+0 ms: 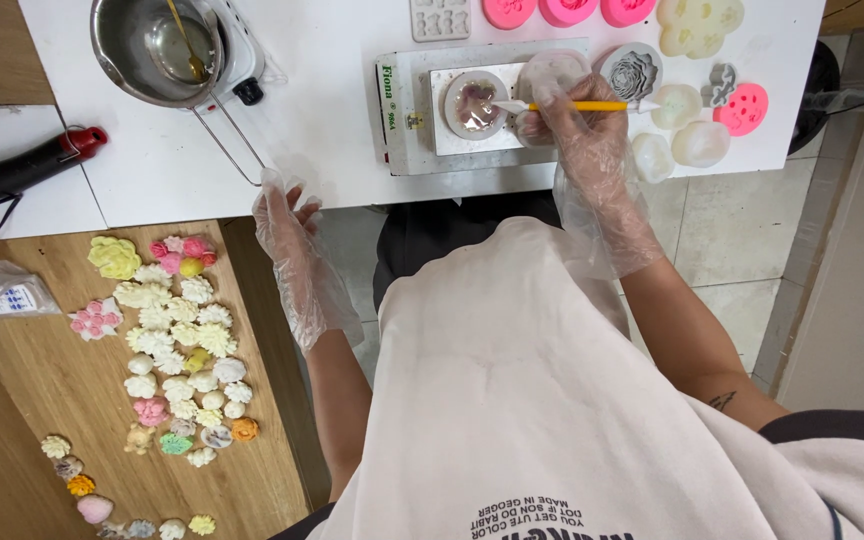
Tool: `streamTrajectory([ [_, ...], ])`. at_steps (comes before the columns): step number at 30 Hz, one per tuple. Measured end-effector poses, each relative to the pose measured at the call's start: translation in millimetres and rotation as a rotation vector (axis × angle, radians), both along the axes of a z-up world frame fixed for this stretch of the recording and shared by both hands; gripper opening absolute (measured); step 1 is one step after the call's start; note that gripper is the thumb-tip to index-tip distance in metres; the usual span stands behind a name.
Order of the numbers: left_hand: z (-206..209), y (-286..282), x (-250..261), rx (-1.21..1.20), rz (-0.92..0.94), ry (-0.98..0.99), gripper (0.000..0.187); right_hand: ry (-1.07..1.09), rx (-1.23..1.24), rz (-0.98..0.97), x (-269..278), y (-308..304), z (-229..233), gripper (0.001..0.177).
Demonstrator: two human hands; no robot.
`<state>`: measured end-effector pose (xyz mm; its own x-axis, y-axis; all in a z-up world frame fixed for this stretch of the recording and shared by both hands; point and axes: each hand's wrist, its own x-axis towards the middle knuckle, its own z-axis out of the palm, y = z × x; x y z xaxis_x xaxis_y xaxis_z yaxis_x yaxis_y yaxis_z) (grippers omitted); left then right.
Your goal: The person is preparing candle components using molds and a heating tool.
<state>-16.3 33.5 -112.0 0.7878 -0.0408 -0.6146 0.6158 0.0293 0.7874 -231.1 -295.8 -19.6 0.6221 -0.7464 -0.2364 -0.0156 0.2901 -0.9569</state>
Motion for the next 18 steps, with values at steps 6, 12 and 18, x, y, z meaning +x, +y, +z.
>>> streamTrajectory([
  [6, 7, -4, -2, 0.031, 0.001, 0.010, 0.053, -0.012, 0.125, -0.022, -1, -4, 27, 0.020],
  [12, 22, -13, 0, 0.031, 0.039, 0.006, 0.052, -0.067, 0.303, -0.058, 12, 8, 88, 0.017],
  [18, 21, -11, 2, 0.005, 0.084, -0.013, 0.055, 0.045, 0.049, -0.018, 10, -9, 66, 0.019],
])
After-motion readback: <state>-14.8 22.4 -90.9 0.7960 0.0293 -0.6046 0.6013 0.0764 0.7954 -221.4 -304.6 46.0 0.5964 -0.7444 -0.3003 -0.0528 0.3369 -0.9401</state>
